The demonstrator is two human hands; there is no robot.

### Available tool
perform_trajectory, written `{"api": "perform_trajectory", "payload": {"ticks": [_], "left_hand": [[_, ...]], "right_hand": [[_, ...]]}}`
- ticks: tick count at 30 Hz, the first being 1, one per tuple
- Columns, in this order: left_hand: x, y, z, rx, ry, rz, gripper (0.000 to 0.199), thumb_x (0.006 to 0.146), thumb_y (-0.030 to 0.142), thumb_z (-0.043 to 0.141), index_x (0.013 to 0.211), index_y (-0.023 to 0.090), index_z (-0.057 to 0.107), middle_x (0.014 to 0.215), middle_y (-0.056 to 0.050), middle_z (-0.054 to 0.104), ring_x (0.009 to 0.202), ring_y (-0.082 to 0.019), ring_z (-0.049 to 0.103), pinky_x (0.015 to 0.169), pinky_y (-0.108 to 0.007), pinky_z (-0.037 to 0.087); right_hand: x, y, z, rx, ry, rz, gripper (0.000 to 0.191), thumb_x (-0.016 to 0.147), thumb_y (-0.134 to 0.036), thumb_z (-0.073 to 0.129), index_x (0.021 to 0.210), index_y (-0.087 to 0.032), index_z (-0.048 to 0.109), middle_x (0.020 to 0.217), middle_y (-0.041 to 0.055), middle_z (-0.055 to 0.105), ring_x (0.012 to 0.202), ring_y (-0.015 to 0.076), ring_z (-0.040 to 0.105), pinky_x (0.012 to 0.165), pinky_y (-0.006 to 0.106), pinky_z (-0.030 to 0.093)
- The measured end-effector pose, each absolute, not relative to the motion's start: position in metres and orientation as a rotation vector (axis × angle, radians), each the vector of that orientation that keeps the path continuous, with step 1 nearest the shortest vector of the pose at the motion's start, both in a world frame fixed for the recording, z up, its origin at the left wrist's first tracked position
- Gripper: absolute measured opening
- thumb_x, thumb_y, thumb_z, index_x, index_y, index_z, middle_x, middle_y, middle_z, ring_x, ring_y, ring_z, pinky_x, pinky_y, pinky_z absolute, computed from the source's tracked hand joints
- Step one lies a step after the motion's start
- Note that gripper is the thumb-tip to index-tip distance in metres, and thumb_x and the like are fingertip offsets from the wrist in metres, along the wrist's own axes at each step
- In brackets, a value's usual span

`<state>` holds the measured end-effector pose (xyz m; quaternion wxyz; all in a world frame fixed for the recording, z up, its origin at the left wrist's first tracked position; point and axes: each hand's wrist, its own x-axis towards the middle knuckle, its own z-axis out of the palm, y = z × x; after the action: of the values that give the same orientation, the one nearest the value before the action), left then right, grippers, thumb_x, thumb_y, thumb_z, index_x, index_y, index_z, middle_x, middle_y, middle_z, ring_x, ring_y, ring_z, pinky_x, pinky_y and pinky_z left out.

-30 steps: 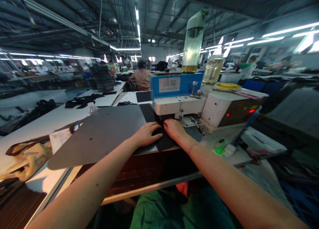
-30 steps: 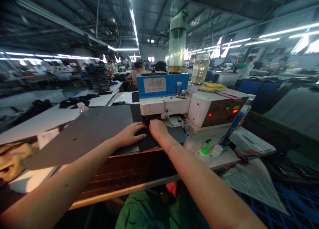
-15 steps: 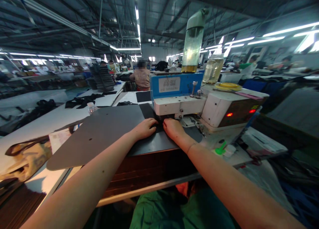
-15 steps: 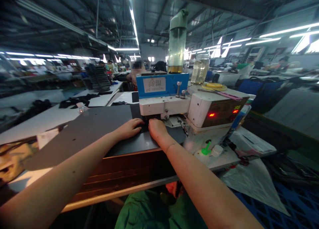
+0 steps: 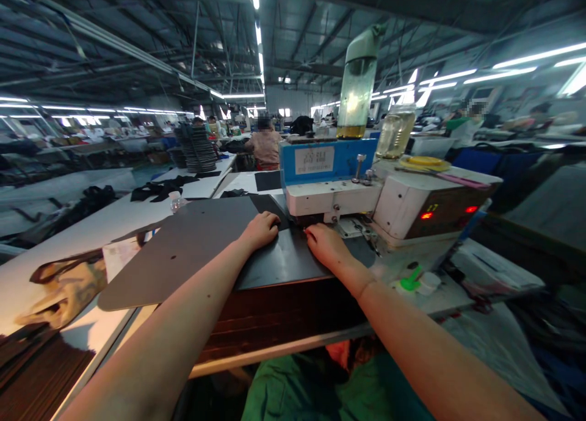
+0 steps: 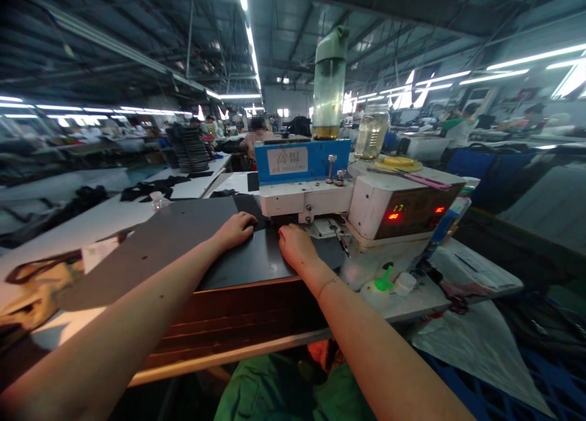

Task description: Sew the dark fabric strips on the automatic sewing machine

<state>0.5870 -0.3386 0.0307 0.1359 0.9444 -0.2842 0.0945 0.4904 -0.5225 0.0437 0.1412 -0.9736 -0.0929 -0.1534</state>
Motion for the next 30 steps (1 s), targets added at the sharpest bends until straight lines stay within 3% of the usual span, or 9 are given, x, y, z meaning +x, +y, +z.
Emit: {"api": "perform_trajectory", "payload": {"ticks": [5, 8, 11, 14, 16, 18, 25, 30], "left_hand": [[0.555, -0.318, 0.041, 2.752, -0.841, 0.237, 0.026, 0.077, 0.019, 0.042, 0.098, 0.016, 0.057, 0.103, -0.008, 0.054, 0.098, -0.022, 0.05, 0.089, -0.037, 0.041], [0.511, -0.306, 0.049, 2.718, -0.916, 0.19, 0.026, 0.081, 0.037, 0.046, 0.095, 0.017, 0.055, 0.099, -0.007, 0.054, 0.094, -0.022, 0.05, 0.085, -0.038, 0.042], [0.46, -0.295, 0.05, 2.708, -1.026, 0.192, 0.042, 0.074, 0.05, 0.056, 0.101, 0.018, 0.051, 0.106, -0.007, 0.052, 0.096, -0.024, 0.048, 0.083, -0.04, 0.042], [0.425, -0.286, 0.045, 2.699, -1.078, 0.28, 0.031, 0.074, 0.029, 0.06, 0.102, 0.02, 0.049, 0.11, -0.007, 0.051, 0.099, -0.023, 0.047, 0.085, -0.038, 0.041], [0.416, -0.284, 0.041, 2.676, -1.072, 0.34, 0.025, 0.075, 0.012, 0.054, 0.098, 0.019, 0.05, 0.106, -0.006, 0.053, 0.097, -0.021, 0.047, 0.084, -0.035, 0.041], [0.413, -0.284, 0.037, 2.651, -1.058, 0.4, 0.025, 0.074, 0.005, 0.05, 0.095, 0.018, 0.051, 0.101, -0.006, 0.054, 0.095, -0.02, 0.048, 0.082, -0.034, 0.041], [0.396, -0.306, 0.021, 2.577, -1.151, 0.713, 0.014, 0.081, 0.014, 0.05, 0.094, 0.017, 0.055, 0.093, -0.007, 0.058, 0.085, -0.021, 0.051, 0.075, -0.036, 0.041], [0.384, -0.324, 0.023, 2.485, -1.208, 0.573, 0.021, 0.084, 0.021, 0.049, 0.103, 0.017, 0.055, 0.099, -0.009, 0.059, 0.09, -0.02, 0.052, 0.079, -0.036, 0.044]], "right_hand": [[0.463, -0.541, 0.037, -2.567, -0.341, -0.525, 0.023, 0.081, -0.011, 0.044, 0.094, -0.015, 0.063, 0.092, 0.008, 0.061, 0.09, 0.0169, 0.055, 0.081, 0.027, 0.041], [0.435, -0.548, 0.033, -2.315, -0.403, -0.57, 0.022, 0.082, -0.016, 0.044, 0.095, -0.016, 0.062, 0.091, 0.0069, 0.06, 0.089, 0.0165, 0.055, 0.081, 0.028, 0.042], [0.402, -0.546, 0.026, -2.059, -0.334, -0.37, 0.023, 0.085, -0.027, 0.044, 0.096, -0.019, 0.062, 0.084, 0.0043, 0.061, 0.075, 0.0135, 0.057, 0.066, 0.024, 0.045], [0.377, -0.536, 0.011, -1.848, -0.204, -0.039, 0.027, 0.083, -0.035, 0.046, 0.097, -0.019, 0.063, 0.078, 0.0035, 0.061, 0.061, 0.0111, 0.055, 0.05, 0.021, 0.041], [0.369, -0.528, -0.001, -1.744, -0.147, 0.112, 0.029, 0.082, -0.037, 0.048, 0.098, -0.018, 0.063, 0.078, 0.0038, 0.062, 0.06, 0.0106, 0.055, 0.046, 0.02, 0.038], [0.365, -0.518, -0.011, -1.679, -0.125, 0.191, 0.031, 0.081, -0.038, 0.049, 0.099, -0.017, 0.063, 0.078, 0.0041, 0.063, 0.061, 0.0107, 0.054, 0.047, 0.02, 0.037], [0.355, -0.488, -0.009, -1.614, -0.267, 0.099, 0.029, 0.081, -0.038, 0.052, 0.1, -0.017, 0.06, 0.09, 0.0034, 0.06, 0.079, 0.0139, 0.054, 0.061, 0.022, 0.041], [0.356, -0.491, -0.004, -1.681, -0.143, 0.001, 0.025, 0.084, -0.035, 0.045, 0.084, -0.015, 0.059, 0.071, 0.0003, 0.058, 0.068, 0.0129, 0.051, 0.057, 0.022, 0.039]]}}
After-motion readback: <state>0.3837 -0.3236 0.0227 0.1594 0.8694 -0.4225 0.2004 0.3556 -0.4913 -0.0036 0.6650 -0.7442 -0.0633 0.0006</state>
